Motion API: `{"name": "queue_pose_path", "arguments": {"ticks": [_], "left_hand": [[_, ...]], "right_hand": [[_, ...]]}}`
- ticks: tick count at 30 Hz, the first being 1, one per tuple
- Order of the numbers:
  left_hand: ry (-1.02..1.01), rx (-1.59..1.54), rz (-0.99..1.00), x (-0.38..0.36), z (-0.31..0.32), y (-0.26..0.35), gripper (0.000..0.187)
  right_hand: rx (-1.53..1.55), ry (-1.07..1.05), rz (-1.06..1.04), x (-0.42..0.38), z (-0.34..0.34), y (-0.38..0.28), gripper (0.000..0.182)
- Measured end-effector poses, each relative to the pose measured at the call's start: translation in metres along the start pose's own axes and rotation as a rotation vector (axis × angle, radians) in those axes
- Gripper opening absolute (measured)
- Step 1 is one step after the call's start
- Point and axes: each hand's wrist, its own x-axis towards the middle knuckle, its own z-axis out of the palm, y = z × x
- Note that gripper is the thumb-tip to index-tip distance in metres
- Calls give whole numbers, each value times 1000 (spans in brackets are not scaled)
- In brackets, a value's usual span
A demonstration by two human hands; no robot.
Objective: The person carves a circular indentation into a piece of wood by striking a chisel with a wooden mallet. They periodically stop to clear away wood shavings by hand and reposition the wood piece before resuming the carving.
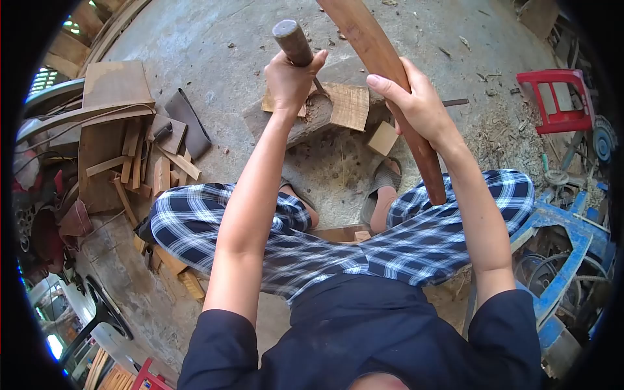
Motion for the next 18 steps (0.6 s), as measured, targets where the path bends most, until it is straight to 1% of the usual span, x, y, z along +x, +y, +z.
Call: {"name": "queue_pose_path", "arguments": {"ticks": [4,7,15,18], "left_hand": [[-10,19,-4,-2,12,-6,33],[-24,51,8,-4,12,-1,35],[-55,84,42,4,15,8,34],[-61,72,42,4,15,6,34]], "right_hand": [[-7,12,23,-2,-2,6,75],[-18,10,24,-4,-4,6,75],[-18,-12,11,-1,-3,-1,73],[15,-12,-42,3,-5,-13,69]]}}
